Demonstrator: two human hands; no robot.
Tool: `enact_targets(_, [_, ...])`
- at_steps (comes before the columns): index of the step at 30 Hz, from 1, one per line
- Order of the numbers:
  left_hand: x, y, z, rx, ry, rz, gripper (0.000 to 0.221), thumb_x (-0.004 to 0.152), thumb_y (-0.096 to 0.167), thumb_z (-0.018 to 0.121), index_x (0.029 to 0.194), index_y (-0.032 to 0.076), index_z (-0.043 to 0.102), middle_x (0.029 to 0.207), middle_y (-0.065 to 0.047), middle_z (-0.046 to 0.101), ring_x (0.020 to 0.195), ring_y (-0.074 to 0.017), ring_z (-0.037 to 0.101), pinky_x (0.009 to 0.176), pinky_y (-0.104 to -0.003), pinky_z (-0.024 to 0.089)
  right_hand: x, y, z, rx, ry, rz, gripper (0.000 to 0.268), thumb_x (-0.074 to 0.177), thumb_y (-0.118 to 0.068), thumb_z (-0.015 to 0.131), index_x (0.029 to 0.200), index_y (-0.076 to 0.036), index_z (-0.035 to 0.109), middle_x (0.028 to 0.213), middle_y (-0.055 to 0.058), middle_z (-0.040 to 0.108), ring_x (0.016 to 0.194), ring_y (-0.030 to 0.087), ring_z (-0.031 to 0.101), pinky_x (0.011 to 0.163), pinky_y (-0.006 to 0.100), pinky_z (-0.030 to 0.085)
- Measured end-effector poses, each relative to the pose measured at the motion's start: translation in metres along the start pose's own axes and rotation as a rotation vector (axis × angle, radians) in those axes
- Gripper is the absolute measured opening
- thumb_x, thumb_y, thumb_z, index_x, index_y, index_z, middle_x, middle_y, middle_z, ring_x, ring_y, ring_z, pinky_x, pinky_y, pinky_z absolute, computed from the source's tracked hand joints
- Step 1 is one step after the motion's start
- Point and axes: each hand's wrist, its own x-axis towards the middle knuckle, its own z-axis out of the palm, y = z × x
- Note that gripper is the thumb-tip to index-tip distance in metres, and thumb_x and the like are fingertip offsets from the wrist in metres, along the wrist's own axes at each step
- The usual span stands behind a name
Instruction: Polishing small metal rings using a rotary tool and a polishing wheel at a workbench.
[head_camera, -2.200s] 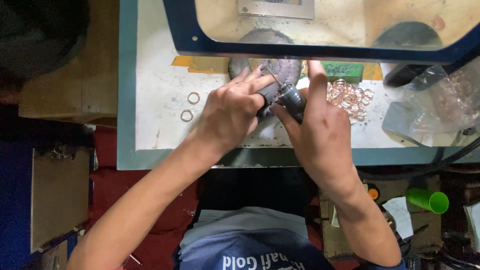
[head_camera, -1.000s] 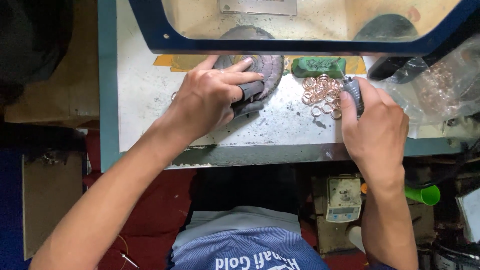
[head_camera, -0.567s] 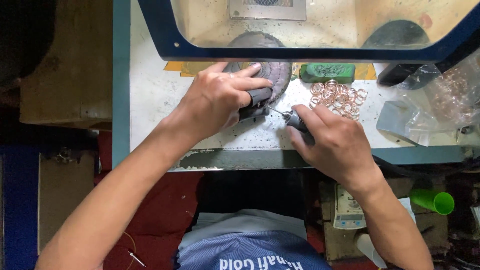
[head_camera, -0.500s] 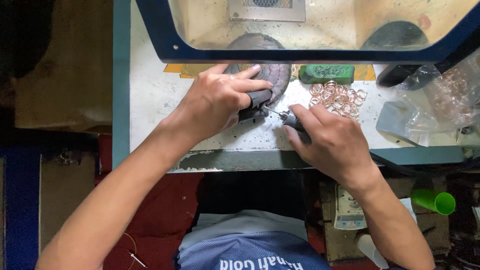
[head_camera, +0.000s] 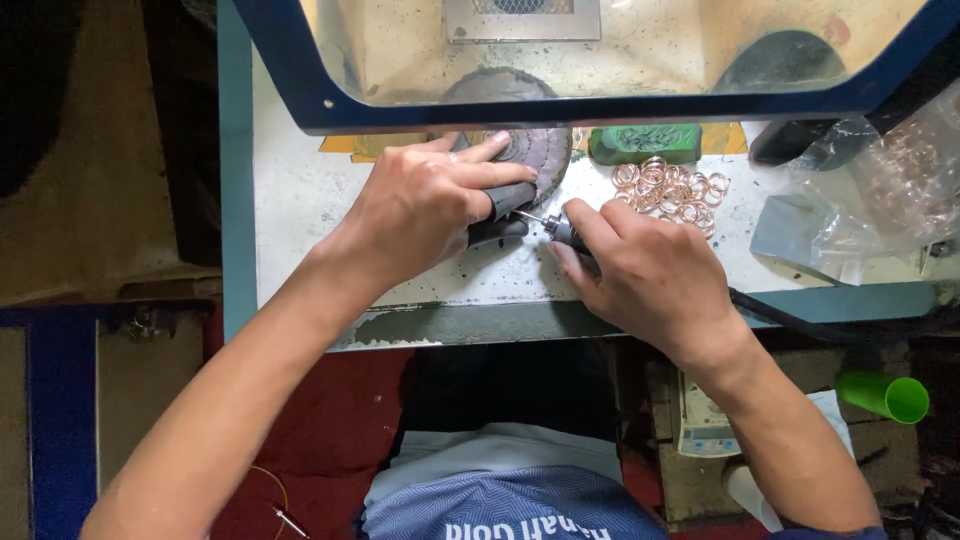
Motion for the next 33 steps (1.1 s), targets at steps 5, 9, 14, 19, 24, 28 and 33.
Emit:
enact_targets(5, [0.0,-0.001,0.0,-0.015,-0.003,-0.001,0.042,0.063,-0.027,0.059,0.043,0.009,0.052,0.117,-0.003,0.078,0.118,-0.0378,0.068,0.093,-0.057,0.06,0.002,0.002,0.0,0.026,-0.022,-0.016,0.036,0.101,-0.052,0.064,0.112,-0.018,0.065,0.075,0.002,0.062,0.051,0.026,0.065,0.037,0.042,0.053])
enact_targets(9, [0.001,0.0,0.0,-0.019,-0.012,-0.001,0.041,0.061,-0.026,0.058,0.043,0.01,0.051,0.118,-0.004,0.078,0.118,-0.0374,0.068,0.089,-0.054,0.061,0.003,0.005,-0.001,0.037,-0.056,-0.055,0.038,0.103,-0.05,0.061,0.115,-0.015,0.064,0.073,0.004,0.063,0.049,0.026,0.065,0.036,0.041,0.052])
enact_targets(14, [0.003,0.0,-0.005,0.012,-0.051,-0.001,0.042,0.06,-0.026,0.06,0.041,0.01,0.048,0.118,-0.003,0.078,0.119,-0.0369,0.068,0.086,-0.053,0.062,0.005,0.009,0.001,0.041,-0.05,-0.084,0.042,0.103,-0.051,0.059,0.119,-0.012,0.064,0.072,0.004,0.064,0.047,0.026,0.064,0.035,0.041,0.051])
enact_targets(19, [0.004,0.003,-0.007,-0.001,-0.052,0.0,0.042,0.06,-0.027,0.062,0.042,0.007,0.046,0.118,-0.005,0.078,0.119,-0.0387,0.067,0.091,-0.052,0.061,0.003,0.01,0.002,0.038,-0.034,-0.104,0.041,0.103,-0.051,0.059,0.119,-0.013,0.063,0.073,0.004,0.064,0.048,0.026,0.065,0.035,0.04,0.051])
enact_targets(24, [0.003,0.002,-0.005,0.026,-0.065,0.009,0.04,0.061,-0.026,0.06,0.042,0.007,0.047,0.12,-0.003,0.077,0.12,-0.0372,0.067,0.088,-0.046,0.064,0.002,0.011,0.004,0.057,-0.01,-0.1,0.037,0.101,-0.048,0.061,0.117,-0.015,0.063,0.073,0.003,0.064,0.049,0.027,0.064,0.035,0.042,0.05])
enact_targets(28, [0.003,0.002,-0.004,0.047,-0.064,0.012,0.043,0.066,-0.026,0.058,0.042,0.008,0.048,0.12,-0.001,0.078,0.12,-0.0357,0.068,0.078,-0.043,0.065,0.001,0.012,0.007,0.06,0.023,-0.101,0.036,0.1,-0.047,0.062,0.117,-0.015,0.064,0.075,0.002,0.063,0.05,0.027,0.064,0.035,0.041,0.048])
enact_targets(33, [0.002,0.002,-0.005,0.027,-0.075,0.006,0.036,0.062,-0.022,0.068,0.046,0.008,0.056,0.122,-0.003,0.076,0.122,-0.0337,0.067,0.09,-0.045,0.063,0.001,0.011,0.006,0.065,0.013,-0.077,0.041,0.101,-0.049,0.06,0.123,-0.014,0.067,0.077,0.003,0.069,0.048,0.024,0.064,0.034,0.038,0.047])
